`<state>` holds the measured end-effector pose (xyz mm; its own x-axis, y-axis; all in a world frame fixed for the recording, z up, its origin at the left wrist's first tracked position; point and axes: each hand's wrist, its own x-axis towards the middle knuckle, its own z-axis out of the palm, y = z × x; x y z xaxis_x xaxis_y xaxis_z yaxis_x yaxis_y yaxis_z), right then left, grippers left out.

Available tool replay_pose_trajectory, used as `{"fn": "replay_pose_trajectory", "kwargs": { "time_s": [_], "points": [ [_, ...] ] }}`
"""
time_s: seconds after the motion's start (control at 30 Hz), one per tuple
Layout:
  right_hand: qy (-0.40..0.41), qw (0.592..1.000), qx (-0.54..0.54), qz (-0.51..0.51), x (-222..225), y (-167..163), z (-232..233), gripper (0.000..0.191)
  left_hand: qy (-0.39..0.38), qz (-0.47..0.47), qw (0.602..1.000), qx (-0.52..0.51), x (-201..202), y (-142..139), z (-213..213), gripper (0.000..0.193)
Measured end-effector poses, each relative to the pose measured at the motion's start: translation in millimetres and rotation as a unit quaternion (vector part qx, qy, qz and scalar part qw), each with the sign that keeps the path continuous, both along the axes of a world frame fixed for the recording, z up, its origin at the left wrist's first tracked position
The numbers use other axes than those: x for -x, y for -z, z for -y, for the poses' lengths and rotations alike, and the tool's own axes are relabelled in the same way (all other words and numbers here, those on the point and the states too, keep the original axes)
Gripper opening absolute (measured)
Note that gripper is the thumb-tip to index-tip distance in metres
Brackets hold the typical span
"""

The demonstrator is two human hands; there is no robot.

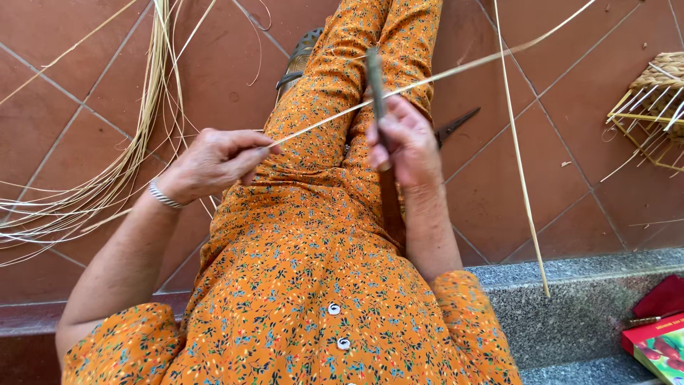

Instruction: The person sits on the floor and splits long bamboo strips into thinner pieces, drawing each strip against a knife blade held in one hand while pulling the strip with the other. They bend and flex the split strips by hand and set finished strips aside among a pile of bamboo strands.

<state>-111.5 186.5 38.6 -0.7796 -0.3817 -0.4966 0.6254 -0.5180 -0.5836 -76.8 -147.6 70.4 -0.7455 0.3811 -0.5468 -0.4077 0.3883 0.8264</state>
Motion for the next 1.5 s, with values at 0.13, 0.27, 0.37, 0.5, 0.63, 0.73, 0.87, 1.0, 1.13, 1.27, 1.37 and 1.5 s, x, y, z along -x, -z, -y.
{"fn": "replay_pose_trajectory", "kwargs": {
  "time_s": [0.13, 0.27, 0.37, 0.5, 0.63, 0.73, 0.87, 1.0, 1.13, 1.27, 1.37, 1.5],
  "points": [
    [-0.105, 0.994, -0.004, -0.001, -18, -12, 37, 0.040, 0.019, -0.057, 0.997, 0.041, 11, 3, -31, 0.020],
    [-0.104, 0.994, -0.017, 0.003, -30, -19, 56, 0.032, 0.015, -0.209, 0.977, 0.034, 11, 1, -46, 0.016],
    [-0.100, 0.995, -0.021, -0.007, -33, -21, 55, 0.028, 0.011, -0.226, 0.973, 0.035, 4, -4, -50, 0.013],
    [-0.072, 0.997, -0.020, -0.018, -39, -21, 44, 0.025, 0.006, -0.210, 0.977, 0.016, -6, -12, -52, 0.016],
    [-0.070, 0.997, -0.026, -0.022, -43, -15, 36, 0.025, 0.006, -0.212, 0.977, 0.015, -12, -18, -53, 0.019],
    [-0.042, 0.998, -0.043, -0.024, -40, -9, 27, 0.022, 0.005, -0.177, 0.984, 0.009, -15, -18, -50, 0.018],
    [-0.006, 0.999, -0.026, -0.036, -31, -8, 12, 0.018, -0.003, -0.143, 0.990, 0.000, -23, -20, -40, 0.019],
    [-0.025, 0.999, -0.028, -0.023, -34, -12, 17, 0.021, -0.012, -0.108, 0.994, -0.004, -25, -19, -31, 0.019],
    [-0.057, 0.998, -0.014, -0.013, -39, -12, 28, 0.021, -0.008, -0.102, 0.995, -0.005, -27, -18, -30, 0.021],
    [-0.022, 1.000, -0.007, -0.021, -32, -7, 19, 0.019, -0.007, -0.100, 0.995, -0.005, -29, -20, -26, 0.020],
    [0.006, 1.000, -0.007, -0.019, -28, -3, 9, 0.020, 0.001, -0.091, 0.996, 0.013, -32, -25, -16, 0.021],
    [0.033, 0.999, 0.007, -0.022, -23, 3, 1, 0.020, -0.002, -0.084, 0.997, 0.003, -36, -32, -1, 0.023]
  ]
}}
